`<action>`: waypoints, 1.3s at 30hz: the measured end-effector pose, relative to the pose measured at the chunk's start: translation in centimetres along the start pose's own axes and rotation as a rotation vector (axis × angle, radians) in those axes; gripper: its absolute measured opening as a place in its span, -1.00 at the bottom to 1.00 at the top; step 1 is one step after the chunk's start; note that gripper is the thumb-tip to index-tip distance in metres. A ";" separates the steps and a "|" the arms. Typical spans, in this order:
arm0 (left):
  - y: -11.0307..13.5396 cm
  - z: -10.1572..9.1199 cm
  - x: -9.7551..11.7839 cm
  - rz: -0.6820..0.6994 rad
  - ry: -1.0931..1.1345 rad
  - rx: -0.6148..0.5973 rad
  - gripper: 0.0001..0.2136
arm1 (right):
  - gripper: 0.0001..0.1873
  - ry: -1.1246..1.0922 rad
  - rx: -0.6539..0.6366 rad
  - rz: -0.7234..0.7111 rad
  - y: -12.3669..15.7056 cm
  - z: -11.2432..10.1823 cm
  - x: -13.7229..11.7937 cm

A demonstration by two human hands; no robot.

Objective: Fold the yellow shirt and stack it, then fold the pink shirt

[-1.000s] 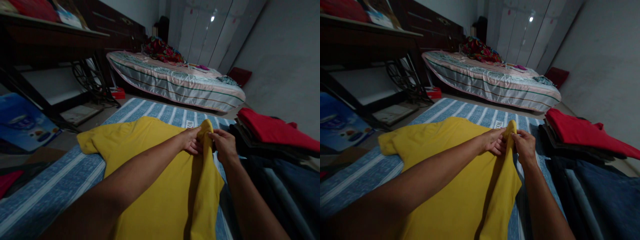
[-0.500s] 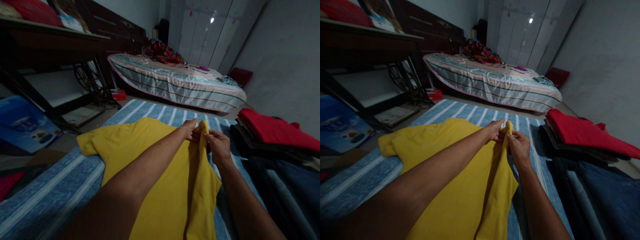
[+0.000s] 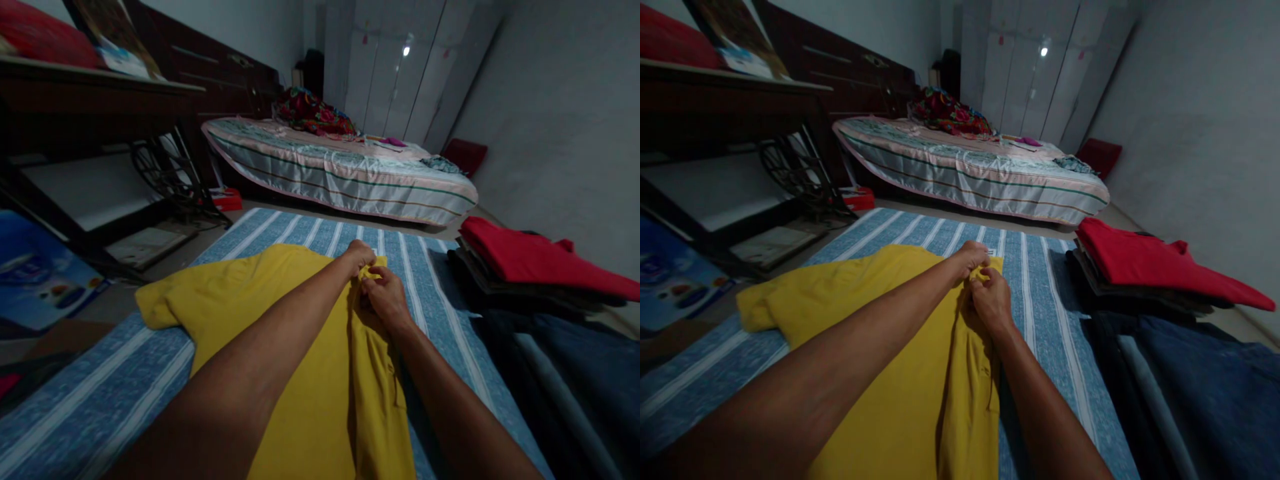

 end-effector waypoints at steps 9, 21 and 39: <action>0.1 -1.4 0.3 0.163 -0.186 0.134 -0.59 | -0.72 -0.069 0.122 -0.250 -1.6 -4.9 -2.8; 0.4 -2.5 1.7 0.325 -0.371 0.232 -0.62 | -0.73 0.694 0.007 -0.388 -2.3 -2.7 -1.1; 6.2 -3.1 -3.1 0.095 -0.292 0.111 -0.64 | -0.64 1.134 -0.071 -0.264 -1.7 -1.4 -0.7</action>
Point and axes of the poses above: each hand's wrist, its own y-axis away from the middle knuckle, its own z-axis out of the palm, x = y × z, the point moved 10 cm from there along -y, towards the middle knuckle, and after that the axes turned 3 degrees about -z, right-handed, at the moved point
